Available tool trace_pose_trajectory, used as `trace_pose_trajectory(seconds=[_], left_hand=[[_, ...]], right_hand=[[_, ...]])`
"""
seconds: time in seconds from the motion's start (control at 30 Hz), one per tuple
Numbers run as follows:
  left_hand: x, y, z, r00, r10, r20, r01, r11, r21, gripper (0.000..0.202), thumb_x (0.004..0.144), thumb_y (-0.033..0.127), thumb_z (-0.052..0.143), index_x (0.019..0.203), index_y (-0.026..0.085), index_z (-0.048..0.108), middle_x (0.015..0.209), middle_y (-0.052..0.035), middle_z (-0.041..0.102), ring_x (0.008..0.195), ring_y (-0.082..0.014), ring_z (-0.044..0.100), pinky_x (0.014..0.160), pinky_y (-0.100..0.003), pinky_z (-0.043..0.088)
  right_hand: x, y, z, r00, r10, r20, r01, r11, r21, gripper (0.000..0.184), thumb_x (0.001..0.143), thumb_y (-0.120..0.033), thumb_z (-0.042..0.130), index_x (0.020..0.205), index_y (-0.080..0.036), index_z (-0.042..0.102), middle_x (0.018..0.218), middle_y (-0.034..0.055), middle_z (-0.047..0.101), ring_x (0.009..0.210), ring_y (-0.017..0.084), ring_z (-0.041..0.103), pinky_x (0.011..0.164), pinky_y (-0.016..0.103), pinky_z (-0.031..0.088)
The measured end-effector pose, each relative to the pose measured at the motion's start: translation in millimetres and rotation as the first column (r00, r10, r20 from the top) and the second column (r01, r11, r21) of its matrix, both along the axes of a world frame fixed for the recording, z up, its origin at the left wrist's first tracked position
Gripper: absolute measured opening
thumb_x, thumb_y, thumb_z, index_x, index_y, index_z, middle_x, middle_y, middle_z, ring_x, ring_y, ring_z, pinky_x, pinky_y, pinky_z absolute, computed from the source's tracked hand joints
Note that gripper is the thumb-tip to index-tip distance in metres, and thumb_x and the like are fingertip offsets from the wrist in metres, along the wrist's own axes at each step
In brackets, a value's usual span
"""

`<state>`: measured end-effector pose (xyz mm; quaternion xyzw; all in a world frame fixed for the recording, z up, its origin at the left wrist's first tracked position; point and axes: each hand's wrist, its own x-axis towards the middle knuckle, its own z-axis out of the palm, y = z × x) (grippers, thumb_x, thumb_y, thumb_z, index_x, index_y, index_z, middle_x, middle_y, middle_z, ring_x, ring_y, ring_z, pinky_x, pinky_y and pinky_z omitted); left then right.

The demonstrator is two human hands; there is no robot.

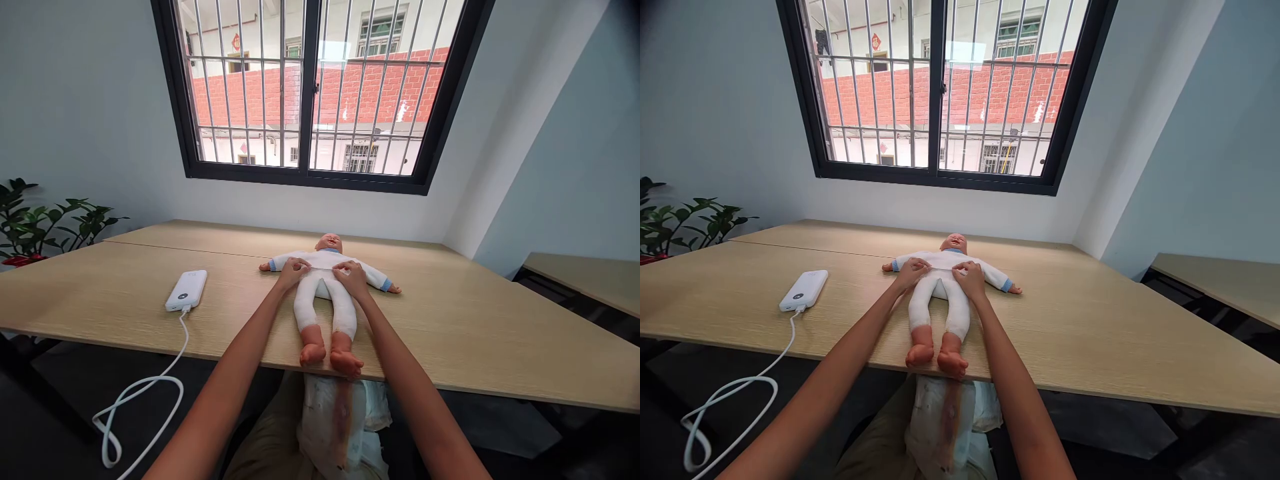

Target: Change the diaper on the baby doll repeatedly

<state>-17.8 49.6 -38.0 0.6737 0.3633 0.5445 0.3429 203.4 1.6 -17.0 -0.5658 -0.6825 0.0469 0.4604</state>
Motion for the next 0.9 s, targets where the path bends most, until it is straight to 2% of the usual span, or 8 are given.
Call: trace_pose_trajectory(seconds=[0.2, 0.33, 0.47, 0.63, 0.9], left_hand=[[-2.3, 1.5, -1.1, 1.0, 0.003, 0.03, -0.003, 1.0, -0.007, 0.018, 0.072, 0.034, 0.072, 0.078, 0.016, 0.072, 0.091, -0.0074, 0.068, 0.093, -0.022, 0.06, 0.088, -0.034, 0.046], [-1.7, 0.0, -2.3, 0.999, -0.015, 0.038, 0.016, 1.0, -0.025, 0.02, 0.069, 0.035, 0.073, 0.077, 0.017, 0.07, 0.093, -0.0077, 0.068, 0.093, -0.0213, 0.059, 0.083, -0.032, 0.046], [0.6, -3.3, -1.5, 0.996, -0.041, 0.084, 0.049, 0.994, -0.102, 0.024, 0.062, 0.031, 0.077, 0.078, 0.017, 0.068, 0.093, -0.0064, 0.067, 0.083, -0.0178, 0.058, 0.071, -0.027, 0.046], [2.8, -8.6, 2.2, 0.994, -0.032, 0.1, 0.045, 0.991, -0.125, 0.022, 0.059, 0.025, 0.075, 0.078, 0.016, 0.067, 0.086, -0.0046, 0.066, 0.075, -0.0148, 0.055, 0.063, -0.024, 0.043], [3.4, -7.6, 1.8, 0.997, -0.02, 0.08, 0.029, 0.992, -0.125, 0.018, 0.064, 0.028, 0.073, 0.076, 0.016, 0.068, 0.075, -0.0028, 0.064, 0.059, -0.0107, 0.048, 0.055, -0.023, 0.036]], right_hand=[[-1.5, -1.2, 1.2, 0.997, -0.066, 0.027, 0.066, 0.998, -0.004, 0.015, 0.082, -0.029, 0.06, 0.082, -0.02, 0.071, 0.1, 0.0046, 0.069, 0.098, 0.024, 0.057, 0.091, 0.04, 0.04], [-1.6, 1.4, -2.4, 1.0, -0.01, 0.0, 0.01, 1.0, 0.024, 0.015, 0.08, -0.03, 0.06, 0.081, -0.02, 0.071, 0.099, 0.0044, 0.069, 0.098, 0.023, 0.056, 0.093, 0.04, 0.04], [-0.6, 5.5, -6.8, 0.996, 0.062, -0.07, -0.06, 0.998, 0.029, 0.019, 0.075, -0.022, 0.058, 0.087, -0.021, 0.072, 0.099, 0.0034, 0.071, 0.097, 0.022, 0.057, 0.094, 0.039, 0.042], [0.0, 6.9, -6.5, 0.978, 0.118, -0.169, -0.124, 0.992, -0.024, 0.028, 0.07, -0.018, 0.054, 0.094, -0.017, 0.07, 0.089, 0.0038, 0.071, 0.086, 0.02, 0.061, 0.086, 0.035, 0.046], [-2.8, 2.6, -2.0, 0.971, 0.119, -0.209, -0.11, 0.993, 0.052, 0.024, 0.068, -0.028, 0.051, 0.083, -0.019, 0.067, 0.084, 0.0041, 0.07, 0.076, 0.02, 0.058, 0.079, 0.035, 0.046]])
